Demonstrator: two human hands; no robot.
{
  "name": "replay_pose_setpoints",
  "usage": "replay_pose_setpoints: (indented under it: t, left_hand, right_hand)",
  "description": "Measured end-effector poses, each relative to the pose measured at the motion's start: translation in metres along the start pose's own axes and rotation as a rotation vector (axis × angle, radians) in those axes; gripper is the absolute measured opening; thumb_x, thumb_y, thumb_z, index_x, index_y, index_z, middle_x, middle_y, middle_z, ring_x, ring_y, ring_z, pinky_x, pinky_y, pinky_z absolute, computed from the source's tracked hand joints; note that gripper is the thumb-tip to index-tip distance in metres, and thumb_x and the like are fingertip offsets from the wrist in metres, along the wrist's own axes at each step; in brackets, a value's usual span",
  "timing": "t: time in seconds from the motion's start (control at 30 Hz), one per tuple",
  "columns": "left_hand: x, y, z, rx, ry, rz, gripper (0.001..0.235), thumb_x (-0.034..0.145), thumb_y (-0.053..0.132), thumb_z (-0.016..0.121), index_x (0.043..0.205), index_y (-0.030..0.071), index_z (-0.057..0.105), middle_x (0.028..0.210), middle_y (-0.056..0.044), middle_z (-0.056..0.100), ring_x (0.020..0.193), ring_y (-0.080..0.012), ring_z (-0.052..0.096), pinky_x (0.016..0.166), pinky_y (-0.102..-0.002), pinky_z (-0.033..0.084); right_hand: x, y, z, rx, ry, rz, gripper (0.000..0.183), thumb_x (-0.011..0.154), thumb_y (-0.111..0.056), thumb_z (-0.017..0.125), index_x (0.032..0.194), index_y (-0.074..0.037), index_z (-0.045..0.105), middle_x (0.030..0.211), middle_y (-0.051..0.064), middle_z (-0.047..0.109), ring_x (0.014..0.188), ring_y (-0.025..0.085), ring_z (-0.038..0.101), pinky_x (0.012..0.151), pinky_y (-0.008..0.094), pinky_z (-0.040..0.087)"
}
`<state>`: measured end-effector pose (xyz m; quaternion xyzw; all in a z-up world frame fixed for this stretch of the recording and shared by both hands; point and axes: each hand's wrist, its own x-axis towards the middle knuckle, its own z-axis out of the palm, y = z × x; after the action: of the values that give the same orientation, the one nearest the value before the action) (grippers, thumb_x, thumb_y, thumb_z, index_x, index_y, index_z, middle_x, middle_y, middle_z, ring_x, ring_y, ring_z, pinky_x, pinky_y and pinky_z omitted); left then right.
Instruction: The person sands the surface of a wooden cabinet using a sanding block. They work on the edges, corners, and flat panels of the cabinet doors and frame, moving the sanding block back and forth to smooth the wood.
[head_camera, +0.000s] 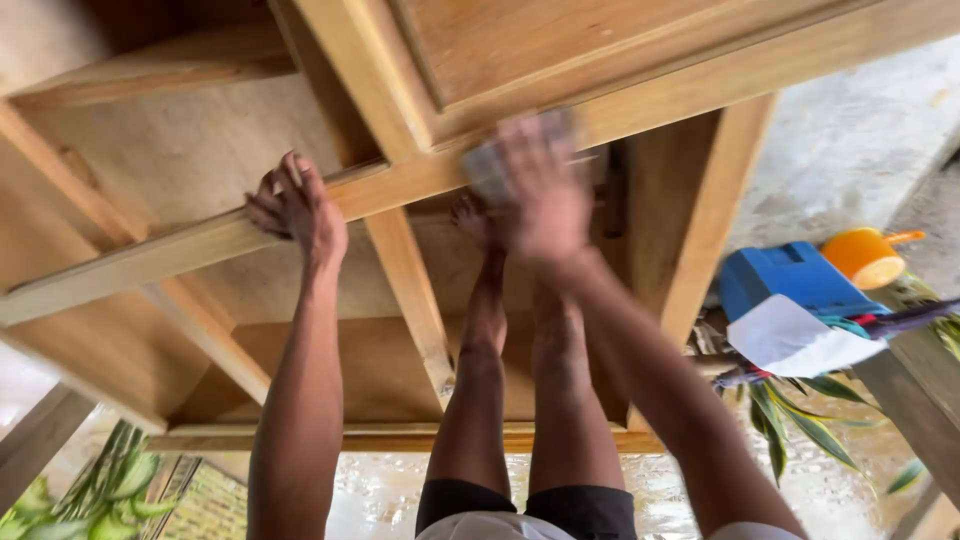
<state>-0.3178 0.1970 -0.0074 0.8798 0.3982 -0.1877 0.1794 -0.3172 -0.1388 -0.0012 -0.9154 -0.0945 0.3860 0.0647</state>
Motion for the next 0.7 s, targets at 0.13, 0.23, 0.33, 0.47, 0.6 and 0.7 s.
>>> replay_pose_setpoints:
  t: [0.13,0.23,0.33,0.47,0.6,0.7]
  left_hand:
    - [-0.010,0.008,-0.025,-0.266,-0.125,0.019,0.074,0.113,0.076,0.019,0.166,0.032,0.047,0.172,-0.009,0.024,0.163,-0.0409,-0.015,0.129,-0.058,-0.021]
    - [-0.008,-0.006,-0.052,-0.183,-0.156,0.064,0.072,0.117,0.068,0.022,0.172,0.027,0.042,0.177,-0.014,0.017,0.165,-0.0399,-0.011,0.131,-0.058,-0.018]
    - [0.011,-0.056,-0.075,-0.004,-0.139,0.061,0.077,0.114,0.069,0.024,0.178,0.027,0.024,0.181,-0.013,-0.003,0.166,-0.0365,-0.015,0.132,-0.064,-0.016]
    - [0.030,-0.090,-0.084,-0.033,-0.143,0.018,0.087,0.106,0.079,0.028,0.180,0.033,0.022,0.183,-0.008,-0.013,0.165,-0.0333,-0.024,0.128,-0.069,-0.018]
    - [0.027,-0.083,-0.100,-0.026,-0.224,0.034,0.085,0.103,0.081,0.024,0.177,0.039,0.025,0.181,-0.008,-0.018,0.161,-0.0357,-0.031,0.128,-0.071,-0.017]
    - [0.027,-0.066,-0.111,-0.013,-0.321,0.003,0.086,0.102,0.079,0.024,0.177,0.036,0.020,0.180,-0.007,-0.021,0.158,-0.0329,-0.035,0.128,-0.068,-0.020]
  right_hand:
    - [0.016,-0.133,0.035,0.376,0.583,-0.541,0.065,0.106,-0.025,0.054,0.170,-0.025,0.044,0.178,-0.002,0.038,0.164,0.023,0.039,0.135,0.044,0.031]
    - [0.008,-0.019,0.014,0.197,0.410,-0.601,0.079,0.099,-0.020,0.058,0.175,-0.024,0.036,0.181,-0.001,0.033,0.165,0.026,0.033,0.136,0.042,0.026]
    - [-0.008,0.145,-0.002,0.153,0.433,-0.502,0.083,0.096,-0.006,0.061,0.176,-0.011,0.038,0.178,0.017,0.037,0.164,0.040,0.033,0.134,0.056,0.023]
    - [-0.021,0.173,0.003,0.221,0.820,-0.050,0.059,0.126,-0.037,0.023,0.176,-0.004,0.028,0.181,0.019,0.023,0.169,0.044,0.012,0.143,0.065,0.016]
    - [-0.002,-0.071,0.026,0.031,0.083,-0.083,0.093,0.095,-0.045,0.037,0.180,-0.027,0.003,0.186,0.016,-0.009,0.169,0.049,-0.014,0.130,0.077,-0.016]
    - [0.017,-0.197,0.044,0.562,0.420,-0.399,0.073,0.111,0.002,0.059,0.169,-0.038,0.040,0.178,-0.001,0.038,0.156,0.031,0.055,0.061,0.028,0.066]
